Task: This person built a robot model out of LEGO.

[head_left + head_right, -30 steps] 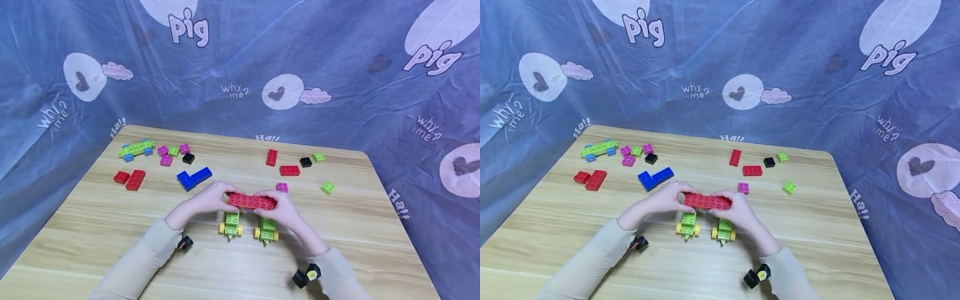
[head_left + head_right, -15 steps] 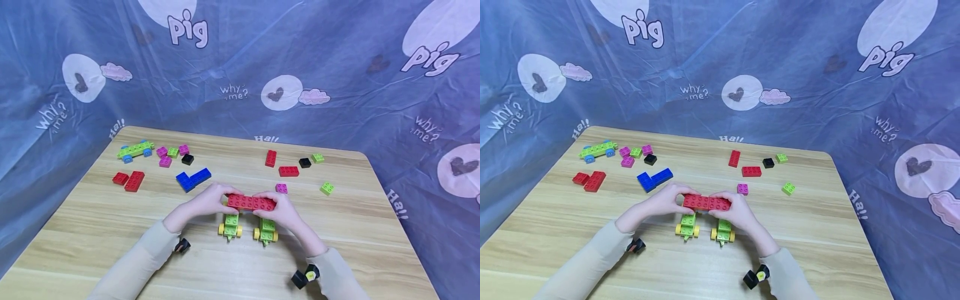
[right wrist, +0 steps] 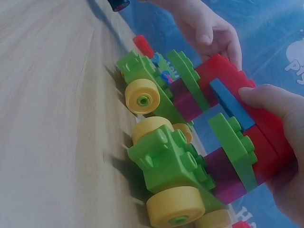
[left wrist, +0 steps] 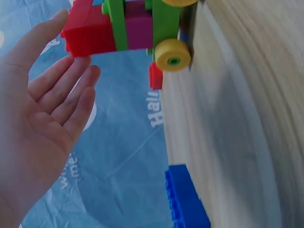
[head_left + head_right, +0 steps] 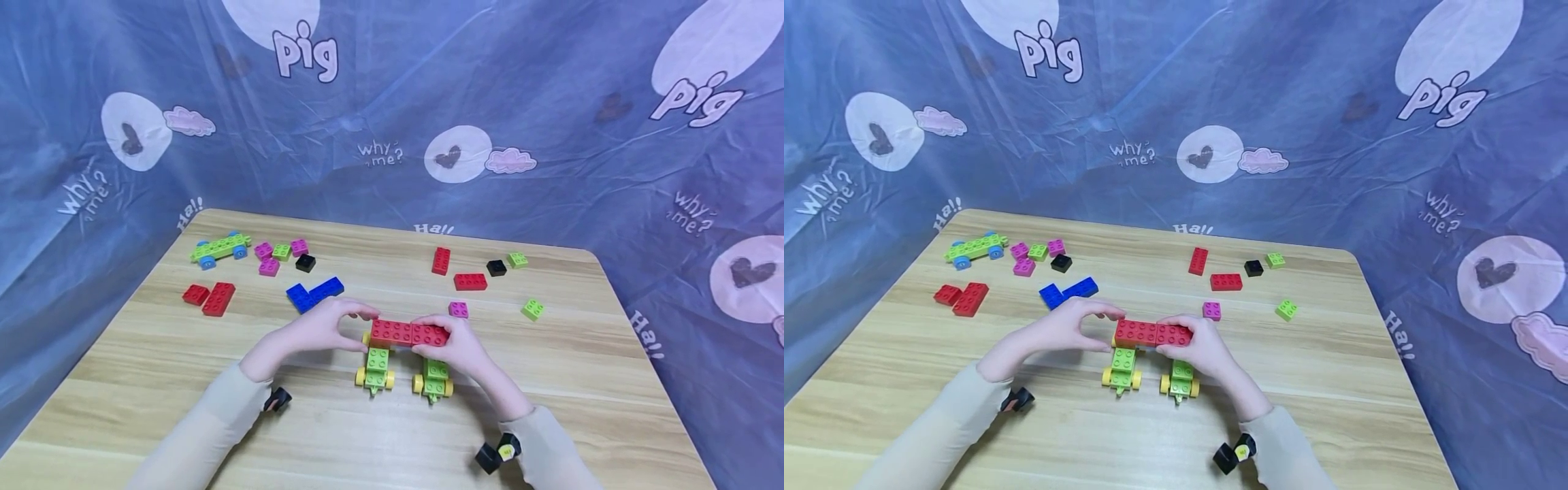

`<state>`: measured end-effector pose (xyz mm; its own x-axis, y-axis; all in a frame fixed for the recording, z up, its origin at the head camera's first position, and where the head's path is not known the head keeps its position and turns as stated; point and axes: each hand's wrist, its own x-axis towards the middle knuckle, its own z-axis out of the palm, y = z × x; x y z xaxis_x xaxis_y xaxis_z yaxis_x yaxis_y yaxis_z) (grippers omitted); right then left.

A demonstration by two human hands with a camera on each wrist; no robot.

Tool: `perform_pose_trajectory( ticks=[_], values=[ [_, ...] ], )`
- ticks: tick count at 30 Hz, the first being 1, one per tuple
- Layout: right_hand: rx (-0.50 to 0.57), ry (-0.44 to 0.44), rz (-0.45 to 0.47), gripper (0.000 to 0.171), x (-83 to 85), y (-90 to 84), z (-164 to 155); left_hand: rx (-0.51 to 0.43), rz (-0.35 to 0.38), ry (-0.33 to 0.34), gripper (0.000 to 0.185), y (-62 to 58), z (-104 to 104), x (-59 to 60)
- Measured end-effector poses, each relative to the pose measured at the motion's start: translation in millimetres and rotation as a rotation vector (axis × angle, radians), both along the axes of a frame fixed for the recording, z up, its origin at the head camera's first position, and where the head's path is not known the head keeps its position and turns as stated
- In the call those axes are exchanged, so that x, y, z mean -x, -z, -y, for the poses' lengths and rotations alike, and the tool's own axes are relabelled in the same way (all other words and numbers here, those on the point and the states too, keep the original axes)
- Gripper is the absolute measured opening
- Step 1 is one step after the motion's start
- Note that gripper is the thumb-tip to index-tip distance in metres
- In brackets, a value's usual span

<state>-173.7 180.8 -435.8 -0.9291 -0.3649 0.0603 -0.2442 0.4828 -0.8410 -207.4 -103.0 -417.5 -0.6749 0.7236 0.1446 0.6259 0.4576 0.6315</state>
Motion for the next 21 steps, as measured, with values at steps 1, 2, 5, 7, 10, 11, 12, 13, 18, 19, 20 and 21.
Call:
perform_pose_trajectory(
  ticks=[1, 2, 5, 7, 10, 11, 12, 13, 18, 19, 20, 21],
  values=[
    [0.0, 0.004, 0.001, 0.04, -0.1, -0.2, 0, -0.009, -0.001, -0.001, 0.055, -0.2, 3, -0.1],
    [-0.001, 0.005, -0.001, 0.04, -0.2, 0.0, 0, -0.018, 0.005, -0.007, 0.054, -0.6, 6, -0.1],
    [-0.001, 0.005, -0.002, 0.04, -0.1, 0.5, 0, -0.046, 0.015, -0.034, 0.054, -2.5, 15, 0.5],
    [0.001, 0.002, -0.004, 0.04, 0.3, 0.6, -1, -0.059, 0.028, -0.057, 0.055, -5.1, 22, 1.3],
    [0.007, -0.004, -0.014, 0.041, 0.9, 1.0, -1, -0.077, 0.044, -0.084, 0.055, -9.8, 33, 4.8],
    [0.007, -0.005, -0.018, 0.041, 1.1, 1.0, -1, -0.079, 0.049, -0.095, 0.055, -11.6, 36, 6.2],
    [0.008, -0.005, -0.022, 0.041, 1.2, 1.0, -1, -0.082, 0.05, -0.105, 0.054, -13.6, 40, 7.9],
    [0.007, -0.004, -0.024, 0.041, 1.3, 0.9, -1, -0.084, 0.048, -0.116, 0.054, -14.7, 44, 10.1],
    [0.007, -0.005, -0.025, 0.041, 1.0, 0.9, -1, -0.092, 0.015, -0.189, 0.05, -23.2, 62, 20.8],
    [0.006, -0.004, -0.023, 0.041, 0.9, 0.9, -1, -0.086, 0.004, -0.207, 0.05, -23.9, 66, 23.3],
    [0.005, -0.004, -0.019, 0.041, 0.7, 0.8, -1, -0.078, -0.007, -0.224, 0.051, -24.9, 69, 25.5],
    [0.005, 0.0, -0.01, 0.042, 0.5, 0.8, -1, -0.069, -0.018, -0.243, 0.051, -25.1, 73, 28.0]
  ],
)
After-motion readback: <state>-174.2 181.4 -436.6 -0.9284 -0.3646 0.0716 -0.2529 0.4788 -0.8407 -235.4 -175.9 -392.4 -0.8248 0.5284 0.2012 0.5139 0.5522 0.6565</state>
